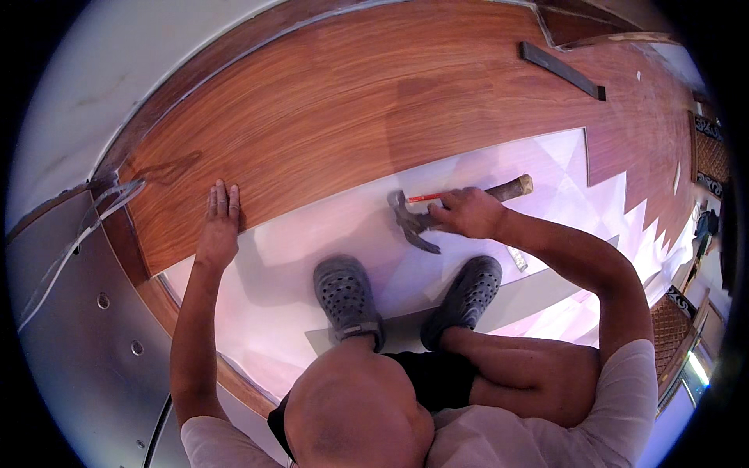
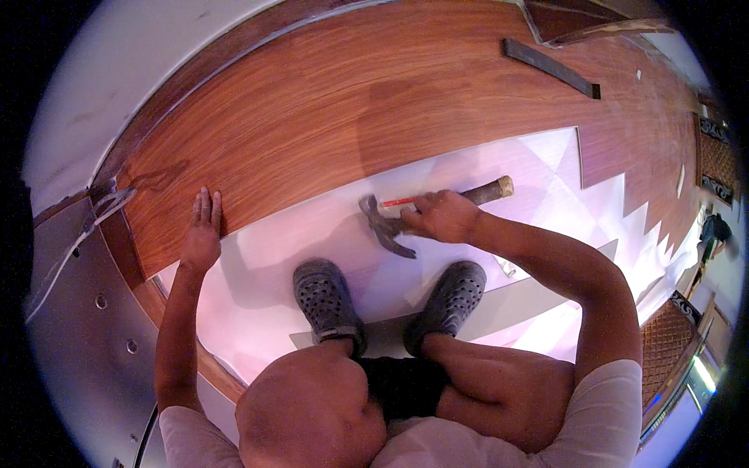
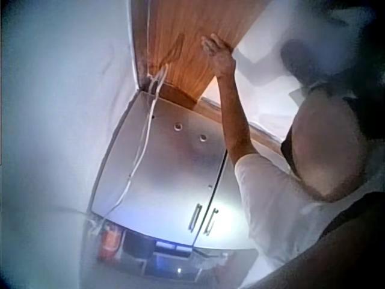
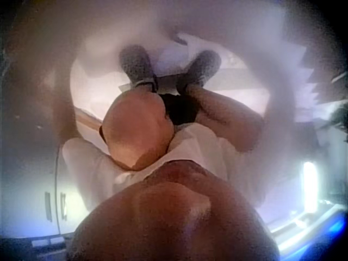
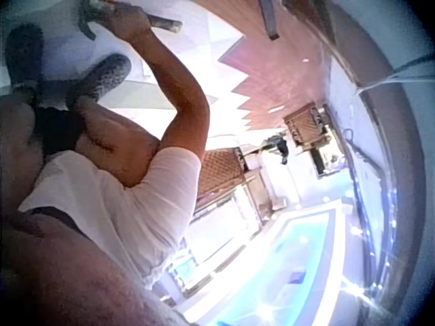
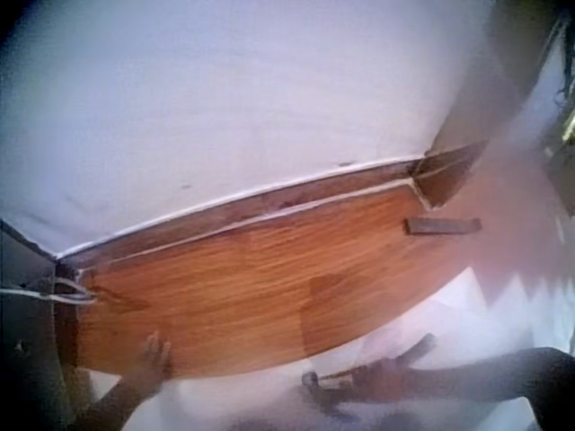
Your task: The person installs wood flooring planks by positioning them on the floor, using a hammer and a pry bar to fit them together, and marking measurements with a pencil and a square.
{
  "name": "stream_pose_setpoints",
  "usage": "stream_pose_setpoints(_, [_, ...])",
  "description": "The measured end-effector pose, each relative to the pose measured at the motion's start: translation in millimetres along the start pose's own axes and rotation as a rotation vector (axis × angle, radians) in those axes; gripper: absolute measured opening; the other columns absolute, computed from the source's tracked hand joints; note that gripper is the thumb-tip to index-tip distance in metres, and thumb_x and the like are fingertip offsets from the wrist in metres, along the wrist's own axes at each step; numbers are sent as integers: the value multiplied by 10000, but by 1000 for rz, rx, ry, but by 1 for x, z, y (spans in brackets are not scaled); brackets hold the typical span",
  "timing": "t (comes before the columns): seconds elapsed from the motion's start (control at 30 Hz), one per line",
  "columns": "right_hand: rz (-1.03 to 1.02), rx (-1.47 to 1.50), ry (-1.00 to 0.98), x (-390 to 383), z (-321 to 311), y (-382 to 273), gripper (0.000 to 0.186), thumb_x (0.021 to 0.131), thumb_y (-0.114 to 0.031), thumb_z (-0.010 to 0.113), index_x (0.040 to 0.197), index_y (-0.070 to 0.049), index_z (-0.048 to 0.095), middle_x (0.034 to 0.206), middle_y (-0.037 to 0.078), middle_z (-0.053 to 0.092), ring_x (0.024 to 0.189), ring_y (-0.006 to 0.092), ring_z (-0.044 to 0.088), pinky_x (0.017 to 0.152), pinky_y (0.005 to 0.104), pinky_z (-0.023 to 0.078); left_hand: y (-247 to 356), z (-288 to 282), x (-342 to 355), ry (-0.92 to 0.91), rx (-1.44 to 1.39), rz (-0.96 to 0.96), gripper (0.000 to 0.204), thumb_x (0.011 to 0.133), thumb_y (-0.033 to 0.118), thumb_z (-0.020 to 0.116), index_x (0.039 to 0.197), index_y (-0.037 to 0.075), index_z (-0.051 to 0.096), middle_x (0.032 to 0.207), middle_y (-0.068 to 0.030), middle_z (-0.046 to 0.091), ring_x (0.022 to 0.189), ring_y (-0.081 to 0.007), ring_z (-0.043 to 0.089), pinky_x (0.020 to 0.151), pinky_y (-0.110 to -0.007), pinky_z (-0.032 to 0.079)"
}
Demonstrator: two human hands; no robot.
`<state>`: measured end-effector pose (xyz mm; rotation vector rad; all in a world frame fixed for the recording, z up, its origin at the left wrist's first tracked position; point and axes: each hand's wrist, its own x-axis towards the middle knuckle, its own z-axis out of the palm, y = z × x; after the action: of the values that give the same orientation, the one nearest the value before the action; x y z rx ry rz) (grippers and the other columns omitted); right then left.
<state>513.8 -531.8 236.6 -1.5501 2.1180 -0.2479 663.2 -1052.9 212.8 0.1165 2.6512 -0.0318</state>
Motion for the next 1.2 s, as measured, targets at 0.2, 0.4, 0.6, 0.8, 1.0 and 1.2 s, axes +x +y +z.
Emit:
stream_pose_setpoints(0.2, [95, 30, -1, 13, 2, -16, 411, 951, -413, 613, 1171, -68, 590, 892, 151, 648, 828, 356, 676, 700, 475, 562, 5, -7, 3, -41, -6, -27, 899, 773, -129, 497, 1597, 12, 166, 1666, -261, 75, 1531, -438, 151, 1244, -437, 249])
stream_pose_setpoints(0.4, [159, 46, -69, 29, 5, -17, 447, 976, -426, 579, 1262, -83, 580, 939, 148, 664, 862, 343, 689, 736, 458, 576, 0, -1, -2, 24, 3, -10, 877, 789, -127, 494, 1594, 17, 179, 1666, -257, 76, 1534, -430, 144, 1237, -431, 268])
stream_pose_setpoints(0.6, [81, 62, -15, 29, 3, -13, 414, 965, -395, 588, 1229, -76, 585, 944, 140, 664, 876, 351, 689, 743, 452, 574, 0, -1, 1, -21, 18, -3, 818, 825, -108, 480, 1580, -32, 175, 1641, -311, 102, 1516, -464, 172, 1254, -472, 212])
stream_pose_setpoints(0.8, [94, 94, 68, 18, 6, -9, 405, 937, -409, 623, 1164, -74, 613, 932, 140, 657, 843, 352, 690, 710, 454, 569, 7, -4, 3, -75, 3, -53, 808, 843, -104, 462, 1586, -21, 155, 1647, -299, 95, 1522, -467, 142, 1260, -474, 187])
stream_pose_setpoints(1.0, [145, 109, 32, -20, -3, 16, 410, 926, -403, 641, 1187, -89, 607, 870, 122, 641, 799, 335, 686, 675, 454, 563, 7, -3, 4, -95, 6, -46, 806, 838, -130, 439, 1582, -35, 145, 1653, -290, 61, 1528, -460, 121, 1262, -472, 186])
stream_pose_setpoints(1.2, [155, -39, -31, -58, -13, 47, 358, 929, -415, 619, 1098, -101, 594, 799, 103, 605, 725, 307, 666, 631, 432, 547, 3, -6, 1, -69, 21, -31, 820, 820, -147, 432, 1579, -49, 140, 1654, -291, 54, 1530, -451, 121, 1264, -473, 187])
